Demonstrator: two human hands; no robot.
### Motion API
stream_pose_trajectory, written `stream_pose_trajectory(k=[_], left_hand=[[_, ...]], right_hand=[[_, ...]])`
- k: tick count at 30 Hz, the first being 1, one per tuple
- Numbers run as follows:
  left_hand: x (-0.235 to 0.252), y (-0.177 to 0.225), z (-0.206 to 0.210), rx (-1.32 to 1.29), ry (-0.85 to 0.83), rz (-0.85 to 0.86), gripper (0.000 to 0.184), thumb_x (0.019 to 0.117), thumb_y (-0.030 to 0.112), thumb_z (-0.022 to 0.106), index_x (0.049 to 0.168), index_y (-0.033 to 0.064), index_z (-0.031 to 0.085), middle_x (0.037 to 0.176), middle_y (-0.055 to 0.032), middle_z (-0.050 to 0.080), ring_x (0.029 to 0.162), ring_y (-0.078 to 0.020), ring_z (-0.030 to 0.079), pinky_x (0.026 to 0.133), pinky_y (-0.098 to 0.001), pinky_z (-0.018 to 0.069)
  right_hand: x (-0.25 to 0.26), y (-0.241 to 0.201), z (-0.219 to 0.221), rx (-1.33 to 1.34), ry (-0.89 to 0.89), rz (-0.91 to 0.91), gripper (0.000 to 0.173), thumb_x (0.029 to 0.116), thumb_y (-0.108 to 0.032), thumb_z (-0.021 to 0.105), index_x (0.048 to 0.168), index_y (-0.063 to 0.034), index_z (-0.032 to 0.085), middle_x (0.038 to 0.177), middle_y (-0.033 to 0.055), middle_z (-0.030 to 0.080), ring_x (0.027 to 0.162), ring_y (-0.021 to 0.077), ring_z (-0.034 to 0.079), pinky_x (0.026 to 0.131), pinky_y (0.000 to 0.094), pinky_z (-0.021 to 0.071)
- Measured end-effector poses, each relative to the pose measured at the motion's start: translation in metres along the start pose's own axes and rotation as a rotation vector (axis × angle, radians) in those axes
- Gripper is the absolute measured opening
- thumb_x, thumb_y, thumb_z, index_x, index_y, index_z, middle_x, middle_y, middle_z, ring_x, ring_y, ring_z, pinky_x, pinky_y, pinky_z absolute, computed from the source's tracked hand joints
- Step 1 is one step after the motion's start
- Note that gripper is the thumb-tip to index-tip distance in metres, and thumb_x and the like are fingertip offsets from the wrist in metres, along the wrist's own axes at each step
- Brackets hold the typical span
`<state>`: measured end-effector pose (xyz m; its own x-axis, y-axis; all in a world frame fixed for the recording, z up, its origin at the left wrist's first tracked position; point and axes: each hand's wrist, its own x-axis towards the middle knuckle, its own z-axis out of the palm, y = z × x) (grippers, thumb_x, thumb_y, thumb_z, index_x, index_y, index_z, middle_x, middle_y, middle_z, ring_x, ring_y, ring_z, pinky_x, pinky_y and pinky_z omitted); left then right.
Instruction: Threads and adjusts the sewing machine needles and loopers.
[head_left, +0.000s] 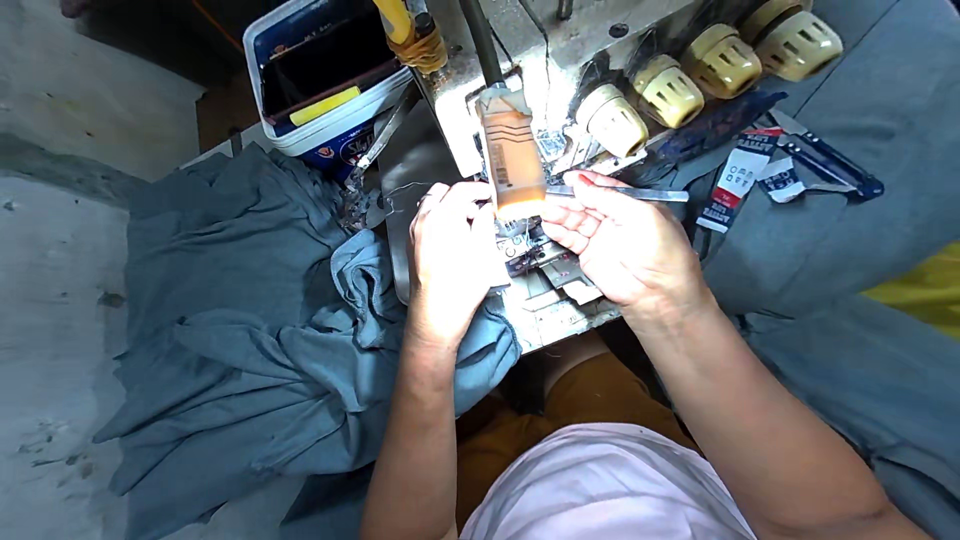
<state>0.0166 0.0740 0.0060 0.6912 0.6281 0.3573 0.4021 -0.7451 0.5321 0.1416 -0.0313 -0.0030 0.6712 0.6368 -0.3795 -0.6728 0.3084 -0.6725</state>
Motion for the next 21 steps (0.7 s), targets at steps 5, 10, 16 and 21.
stream_pose_trajectory(k=[5,10,16,21], left_hand=[[0.000,0.000,0.003,0.013,0.031,0.020,0.017,0.0980,0.011,0.065,0.111,0.0034,0.073,0.092,-0.0109,0.062,0.075,-0.0176,0.058,0.069,-0.0304,0.0489],[-0.002,0.003,0.010,0.059,0.082,0.025,0.015,0.0997,0.012,0.062,0.103,0.0025,0.074,0.089,-0.0111,0.063,0.077,-0.0196,0.061,0.070,-0.0323,0.0499],[-0.005,0.006,0.011,0.078,0.118,0.041,0.014,0.0991,0.008,0.059,0.099,0.0007,0.071,0.088,-0.0122,0.063,0.075,-0.0196,0.061,0.066,-0.0309,0.0503],[-0.006,0.004,0.010,0.057,0.112,0.047,0.011,0.0989,0.006,0.058,0.098,0.0011,0.068,0.090,-0.0124,0.061,0.074,-0.0187,0.059,0.064,-0.0290,0.0490]], right_hand=[[-0.001,0.000,0.001,0.009,0.009,0.004,0.015,0.1063,-0.005,0.049,0.107,0.0002,0.063,0.080,0.0104,0.074,0.069,0.0162,0.075,0.066,0.0275,0.0635],[0.000,0.001,-0.001,-0.014,-0.005,-0.013,0.015,0.1061,-0.004,0.049,0.107,0.0000,0.064,0.080,0.0097,0.075,0.070,0.0163,0.075,0.067,0.0282,0.0637],[-0.011,-0.001,-0.007,-0.050,-0.010,-0.061,0.016,0.1071,-0.011,0.052,0.114,-0.0014,0.063,0.088,0.0099,0.076,0.072,0.0163,0.075,0.068,0.0275,0.0638],[-0.017,-0.001,-0.016,-0.184,-0.035,-0.259,0.016,0.1065,-0.007,0.051,0.117,-0.0027,0.063,0.096,0.0074,0.076,0.075,0.0165,0.075,0.071,0.0297,0.0649]])
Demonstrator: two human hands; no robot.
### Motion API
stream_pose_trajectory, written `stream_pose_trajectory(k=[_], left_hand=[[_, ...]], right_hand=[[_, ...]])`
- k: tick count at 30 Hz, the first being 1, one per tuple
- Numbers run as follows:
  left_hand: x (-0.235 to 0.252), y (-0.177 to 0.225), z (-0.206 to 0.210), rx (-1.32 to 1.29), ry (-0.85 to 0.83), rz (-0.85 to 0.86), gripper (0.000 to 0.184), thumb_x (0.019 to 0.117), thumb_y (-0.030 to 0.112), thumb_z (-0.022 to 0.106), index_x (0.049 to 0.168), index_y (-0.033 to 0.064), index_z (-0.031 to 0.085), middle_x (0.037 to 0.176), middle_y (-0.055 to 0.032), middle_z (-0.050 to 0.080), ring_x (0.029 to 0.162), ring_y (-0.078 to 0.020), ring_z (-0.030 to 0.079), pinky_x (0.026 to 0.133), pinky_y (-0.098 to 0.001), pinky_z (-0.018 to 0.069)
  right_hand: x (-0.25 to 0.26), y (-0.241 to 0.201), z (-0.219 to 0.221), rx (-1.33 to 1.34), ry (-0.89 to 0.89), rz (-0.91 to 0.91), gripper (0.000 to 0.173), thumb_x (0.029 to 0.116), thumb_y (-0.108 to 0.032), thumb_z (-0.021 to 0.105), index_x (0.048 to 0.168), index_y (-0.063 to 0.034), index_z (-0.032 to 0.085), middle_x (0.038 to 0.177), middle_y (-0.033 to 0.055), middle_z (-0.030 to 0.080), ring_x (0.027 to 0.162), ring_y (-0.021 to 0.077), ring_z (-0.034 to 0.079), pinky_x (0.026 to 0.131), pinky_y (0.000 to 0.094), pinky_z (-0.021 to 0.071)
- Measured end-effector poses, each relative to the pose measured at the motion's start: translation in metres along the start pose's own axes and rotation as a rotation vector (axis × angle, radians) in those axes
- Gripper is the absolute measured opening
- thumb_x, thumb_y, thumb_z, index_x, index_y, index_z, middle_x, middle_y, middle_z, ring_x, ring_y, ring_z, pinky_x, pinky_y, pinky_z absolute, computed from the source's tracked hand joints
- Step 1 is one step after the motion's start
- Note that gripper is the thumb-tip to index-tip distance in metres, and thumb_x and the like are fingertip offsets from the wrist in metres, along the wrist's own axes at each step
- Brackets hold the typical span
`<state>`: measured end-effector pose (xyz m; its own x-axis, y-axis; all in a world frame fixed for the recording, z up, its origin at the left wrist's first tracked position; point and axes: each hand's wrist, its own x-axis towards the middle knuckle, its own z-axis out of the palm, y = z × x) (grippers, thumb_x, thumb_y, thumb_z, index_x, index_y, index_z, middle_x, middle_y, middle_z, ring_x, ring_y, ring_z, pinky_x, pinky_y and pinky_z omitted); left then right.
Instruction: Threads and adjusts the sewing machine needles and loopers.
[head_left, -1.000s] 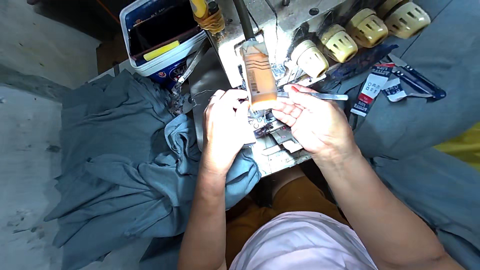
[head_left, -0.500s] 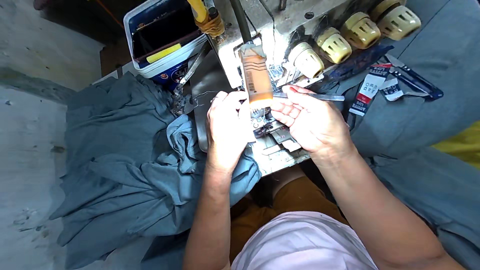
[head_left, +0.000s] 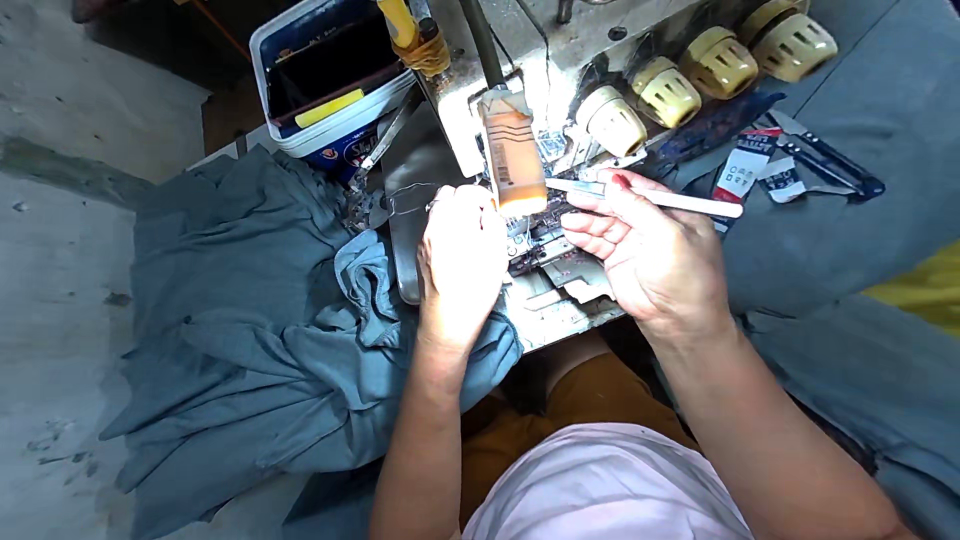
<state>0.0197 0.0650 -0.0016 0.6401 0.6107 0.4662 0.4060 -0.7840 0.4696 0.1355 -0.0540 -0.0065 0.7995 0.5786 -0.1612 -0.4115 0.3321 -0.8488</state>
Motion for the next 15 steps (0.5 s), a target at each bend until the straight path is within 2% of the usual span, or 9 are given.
stream_pose_trajectory(k=[5,9,13,15], left_hand=[[-0.001,-0.002,-0.002,-0.019,0.003,-0.003,0.012,0.0981,0.007,0.055,0.098,0.0017,0.066,0.093,-0.0139,0.062,0.078,-0.0216,0.062,0.067,-0.0329,0.0507],[-0.001,-0.002,-0.003,-0.034,0.028,-0.001,0.011,0.0958,0.005,0.057,0.098,0.0015,0.067,0.090,-0.0136,0.064,0.077,-0.0207,0.063,0.068,-0.0318,0.0511],[-0.002,-0.003,-0.004,-0.019,0.027,-0.007,0.020,0.0945,0.004,0.056,0.110,0.0009,0.069,0.092,-0.0147,0.067,0.074,-0.0199,0.063,0.066,-0.0317,0.0511],[-0.002,-0.003,-0.004,-0.012,0.013,-0.013,0.022,0.0945,0.005,0.057,0.112,0.0013,0.069,0.091,-0.0139,0.067,0.073,-0.0195,0.062,0.065,-0.0315,0.0508]], right_hand=[[-0.004,0.008,-0.008,-0.147,-0.069,-0.250,0.018,0.1053,-0.006,0.053,0.118,-0.0015,0.065,0.100,0.0053,0.076,0.078,0.0158,0.076,0.075,0.0308,0.0655],[-0.002,0.010,-0.010,-0.201,-0.089,-0.318,0.018,0.1037,-0.004,0.056,0.119,-0.0007,0.064,0.104,0.0042,0.075,0.080,0.0155,0.075,0.076,0.0315,0.0657],[0.003,0.010,-0.012,-0.267,-0.140,-0.356,0.019,0.1034,-0.004,0.056,0.121,0.0002,0.063,0.107,0.0046,0.074,0.085,0.0158,0.076,0.079,0.0316,0.0655],[0.004,0.011,-0.013,-0.295,-0.165,-0.378,0.019,0.1037,-0.005,0.056,0.121,-0.0001,0.063,0.108,0.0036,0.073,0.086,0.0146,0.075,0.080,0.0307,0.0652]])
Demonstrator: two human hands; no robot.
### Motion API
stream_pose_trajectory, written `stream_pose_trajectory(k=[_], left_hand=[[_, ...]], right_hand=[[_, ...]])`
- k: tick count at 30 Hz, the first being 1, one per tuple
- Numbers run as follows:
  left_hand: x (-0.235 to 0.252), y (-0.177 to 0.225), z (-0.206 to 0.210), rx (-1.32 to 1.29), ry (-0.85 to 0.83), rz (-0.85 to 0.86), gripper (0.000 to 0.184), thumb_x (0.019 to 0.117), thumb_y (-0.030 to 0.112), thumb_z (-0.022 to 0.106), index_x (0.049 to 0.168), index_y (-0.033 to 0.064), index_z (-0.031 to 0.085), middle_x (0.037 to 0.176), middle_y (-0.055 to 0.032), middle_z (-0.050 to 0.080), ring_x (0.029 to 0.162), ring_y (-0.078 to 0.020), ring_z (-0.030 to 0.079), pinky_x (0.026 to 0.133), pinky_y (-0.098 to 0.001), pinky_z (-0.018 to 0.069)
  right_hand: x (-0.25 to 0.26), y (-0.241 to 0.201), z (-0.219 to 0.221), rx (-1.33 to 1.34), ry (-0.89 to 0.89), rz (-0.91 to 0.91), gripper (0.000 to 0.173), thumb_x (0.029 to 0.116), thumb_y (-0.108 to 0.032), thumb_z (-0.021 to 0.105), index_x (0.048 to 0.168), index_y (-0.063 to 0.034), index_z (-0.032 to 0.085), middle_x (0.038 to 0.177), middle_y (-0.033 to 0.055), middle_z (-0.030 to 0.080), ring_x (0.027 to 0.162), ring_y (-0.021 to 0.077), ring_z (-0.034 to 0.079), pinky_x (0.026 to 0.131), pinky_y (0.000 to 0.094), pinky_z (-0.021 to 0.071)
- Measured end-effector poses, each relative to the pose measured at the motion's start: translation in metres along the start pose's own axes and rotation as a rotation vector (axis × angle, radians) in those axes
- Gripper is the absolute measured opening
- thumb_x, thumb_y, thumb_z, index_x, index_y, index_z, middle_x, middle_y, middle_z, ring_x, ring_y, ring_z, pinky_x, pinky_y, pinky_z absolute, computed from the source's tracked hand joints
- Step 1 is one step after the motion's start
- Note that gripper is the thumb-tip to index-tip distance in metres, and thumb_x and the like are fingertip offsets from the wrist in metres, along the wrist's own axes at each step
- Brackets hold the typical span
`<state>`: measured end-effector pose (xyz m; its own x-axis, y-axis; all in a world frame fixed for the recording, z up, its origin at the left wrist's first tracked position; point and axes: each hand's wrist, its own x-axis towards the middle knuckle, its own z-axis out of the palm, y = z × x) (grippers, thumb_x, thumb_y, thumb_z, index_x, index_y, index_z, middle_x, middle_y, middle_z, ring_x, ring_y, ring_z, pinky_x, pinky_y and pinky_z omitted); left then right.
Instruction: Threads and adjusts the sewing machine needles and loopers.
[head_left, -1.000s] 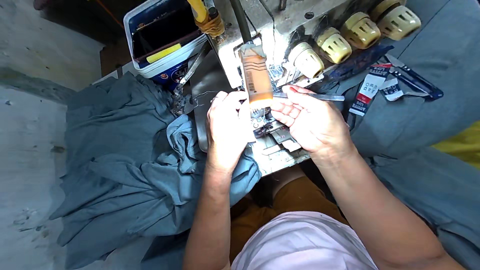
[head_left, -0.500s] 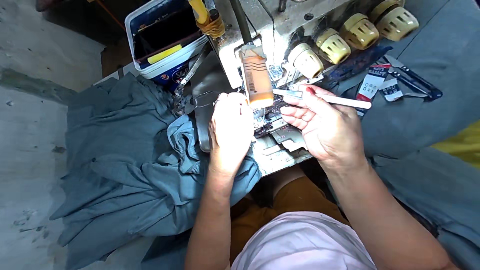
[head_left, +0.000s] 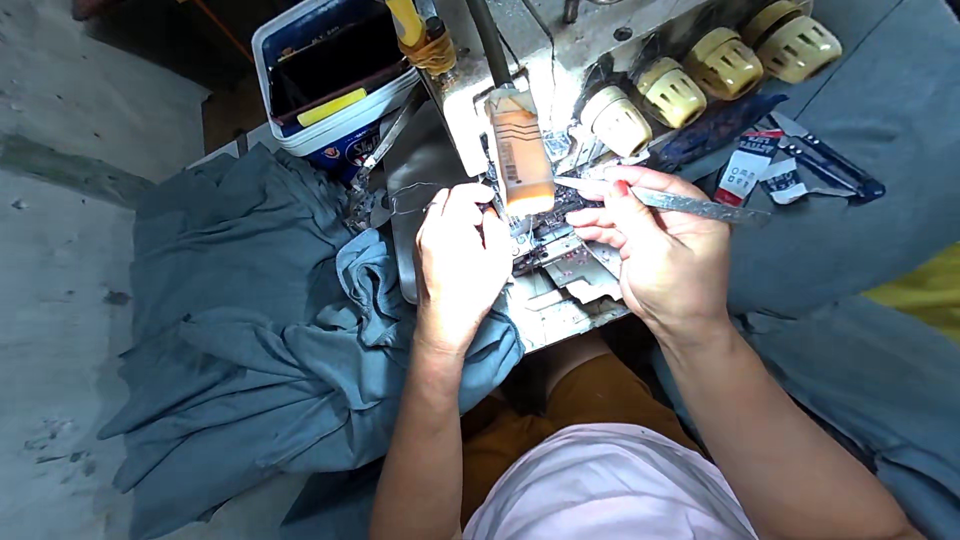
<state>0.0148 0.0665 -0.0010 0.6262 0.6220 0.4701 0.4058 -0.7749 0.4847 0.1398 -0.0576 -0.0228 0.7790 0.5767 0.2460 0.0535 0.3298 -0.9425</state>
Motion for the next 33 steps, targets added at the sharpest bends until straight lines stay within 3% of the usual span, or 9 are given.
stream_pose_trajectory(k=[18,26,33], left_hand=[[0.000,0.000,0.000,-0.043,-0.011,0.006,0.018,0.0922,0.006,0.062,0.106,0.0031,0.072,0.092,-0.0106,0.065,0.071,-0.0132,0.060,0.064,-0.0243,0.0486],[0.001,-0.001,-0.001,-0.039,-0.022,0.003,0.022,0.0917,0.008,0.063,0.110,0.0024,0.073,0.089,-0.0106,0.065,0.070,-0.0149,0.059,0.064,-0.0267,0.0482],[0.000,-0.002,0.000,-0.037,-0.035,-0.003,0.023,0.0919,0.008,0.062,0.112,0.0025,0.073,0.089,-0.0107,0.063,0.070,-0.0157,0.058,0.063,-0.0280,0.0476]], right_hand=[[0.003,0.002,0.002,0.035,-0.005,-0.034,0.017,0.1035,-0.003,0.055,0.116,-0.0008,0.066,0.103,0.0030,0.075,0.086,0.0154,0.076,0.081,0.0316,0.0652],[0.007,-0.005,0.008,0.130,0.003,0.118,0.016,0.1049,-0.005,0.053,0.112,-0.0016,0.067,0.094,0.0038,0.076,0.079,0.0144,0.075,0.076,0.0300,0.0648],[0.012,-0.005,0.014,0.313,0.081,0.355,0.016,0.1060,-0.008,0.053,0.105,-0.0025,0.069,0.085,0.0064,0.077,0.071,0.0140,0.075,0.070,0.0275,0.0644]])
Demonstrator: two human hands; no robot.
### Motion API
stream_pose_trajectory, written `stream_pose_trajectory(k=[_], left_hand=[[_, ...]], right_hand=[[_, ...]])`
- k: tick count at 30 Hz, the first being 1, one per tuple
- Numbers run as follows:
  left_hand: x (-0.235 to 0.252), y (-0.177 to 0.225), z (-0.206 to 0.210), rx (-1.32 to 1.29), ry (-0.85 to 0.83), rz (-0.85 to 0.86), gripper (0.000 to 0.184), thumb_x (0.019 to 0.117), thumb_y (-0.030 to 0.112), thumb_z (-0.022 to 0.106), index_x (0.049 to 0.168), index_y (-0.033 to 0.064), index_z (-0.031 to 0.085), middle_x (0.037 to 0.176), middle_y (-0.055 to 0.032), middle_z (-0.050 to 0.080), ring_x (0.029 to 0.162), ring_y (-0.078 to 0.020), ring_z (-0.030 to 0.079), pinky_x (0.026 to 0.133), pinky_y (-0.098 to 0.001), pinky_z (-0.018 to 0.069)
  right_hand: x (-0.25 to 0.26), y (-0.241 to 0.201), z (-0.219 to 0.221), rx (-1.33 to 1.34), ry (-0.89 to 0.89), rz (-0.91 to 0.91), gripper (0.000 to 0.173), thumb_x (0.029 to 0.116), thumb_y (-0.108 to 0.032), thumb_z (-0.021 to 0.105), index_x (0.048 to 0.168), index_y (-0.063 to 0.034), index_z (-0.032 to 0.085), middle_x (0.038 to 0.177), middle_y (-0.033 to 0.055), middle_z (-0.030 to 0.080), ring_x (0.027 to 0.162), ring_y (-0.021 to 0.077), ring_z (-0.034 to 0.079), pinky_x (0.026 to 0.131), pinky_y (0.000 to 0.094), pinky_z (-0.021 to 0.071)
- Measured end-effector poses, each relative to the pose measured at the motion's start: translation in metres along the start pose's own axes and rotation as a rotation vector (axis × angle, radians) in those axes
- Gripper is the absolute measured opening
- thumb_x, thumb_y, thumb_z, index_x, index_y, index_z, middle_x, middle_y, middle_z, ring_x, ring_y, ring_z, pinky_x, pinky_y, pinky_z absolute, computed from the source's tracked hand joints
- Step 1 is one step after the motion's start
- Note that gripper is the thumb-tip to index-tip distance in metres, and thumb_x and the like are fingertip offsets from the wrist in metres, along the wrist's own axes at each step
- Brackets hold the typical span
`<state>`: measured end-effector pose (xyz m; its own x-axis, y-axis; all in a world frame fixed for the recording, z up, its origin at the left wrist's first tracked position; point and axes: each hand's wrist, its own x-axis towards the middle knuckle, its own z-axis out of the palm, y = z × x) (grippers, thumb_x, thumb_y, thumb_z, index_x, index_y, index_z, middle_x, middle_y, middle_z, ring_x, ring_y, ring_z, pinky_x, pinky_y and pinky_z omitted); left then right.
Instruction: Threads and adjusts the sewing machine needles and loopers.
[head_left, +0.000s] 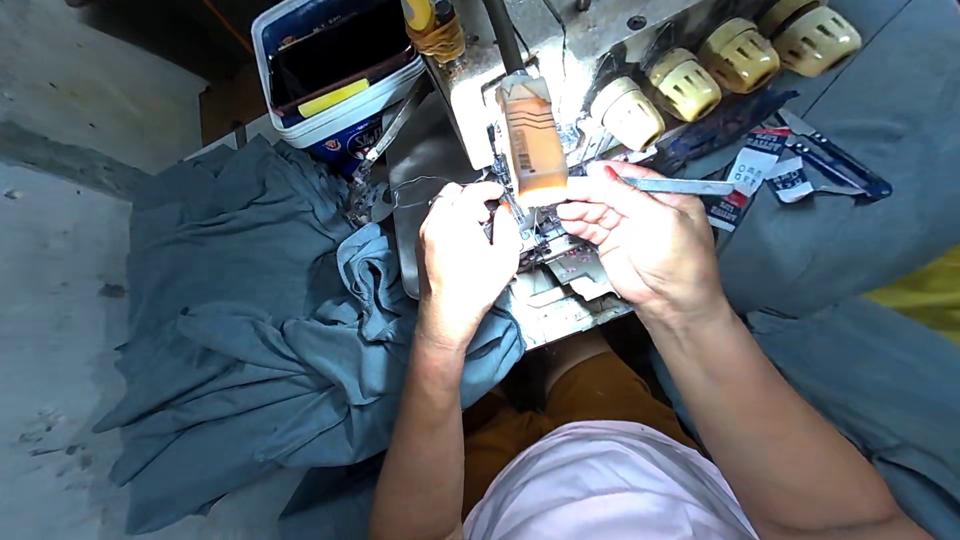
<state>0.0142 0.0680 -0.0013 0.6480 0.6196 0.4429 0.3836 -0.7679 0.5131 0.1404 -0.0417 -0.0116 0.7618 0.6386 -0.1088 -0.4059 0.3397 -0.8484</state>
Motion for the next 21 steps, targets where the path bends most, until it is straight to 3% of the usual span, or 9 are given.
stream_pose_trajectory(k=[5,11,14,21], left_hand=[[0.000,0.000,0.001,0.016,0.008,-0.008,0.023,0.0945,0.010,0.062,0.113,0.0034,0.074,0.089,-0.0101,0.064,0.069,-0.0143,0.058,0.063,-0.0272,0.0475],[0.001,0.002,0.002,0.013,0.004,-0.008,0.021,0.0971,0.013,0.065,0.114,0.0030,0.074,0.090,-0.0106,0.064,0.069,-0.0147,0.058,0.062,-0.0268,0.0479],[0.002,0.004,0.005,0.026,0.035,0.024,0.016,0.0977,0.011,0.064,0.107,0.0028,0.075,0.089,-0.0108,0.065,0.072,-0.0159,0.061,0.066,-0.0273,0.0502],[0.001,0.007,0.006,0.079,0.046,0.053,0.013,0.0987,0.008,0.060,0.096,0.0020,0.072,0.083,-0.0100,0.062,0.071,-0.0170,0.060,0.063,-0.0286,0.0492]], right_hand=[[0.006,0.001,0.006,0.163,0.091,0.173,0.015,0.1059,-0.004,0.051,0.105,0.0013,0.065,0.080,0.0109,0.075,0.068,0.0166,0.074,0.065,0.0279,0.0635],[0.006,-0.005,0.011,0.170,0.133,0.262,0.015,0.1066,-0.007,0.050,0.105,-0.0008,0.064,0.077,0.0081,0.074,0.065,0.0142,0.073,0.062,0.0254,0.0625],[0.006,-0.006,0.010,0.179,0.124,0.276,0.016,0.1070,-0.006,0.048,0.106,-0.0006,0.063,0.077,0.0084,0.074,0.065,0.0142,0.073,0.062,0.0251,0.0625],[0.004,-0.006,0.009,0.185,0.130,0.299,0.016,0.1074,-0.009,0.049,0.108,-0.0007,0.062,0.082,0.0099,0.075,0.067,0.0148,0.074,0.062,0.0252,0.0623]])
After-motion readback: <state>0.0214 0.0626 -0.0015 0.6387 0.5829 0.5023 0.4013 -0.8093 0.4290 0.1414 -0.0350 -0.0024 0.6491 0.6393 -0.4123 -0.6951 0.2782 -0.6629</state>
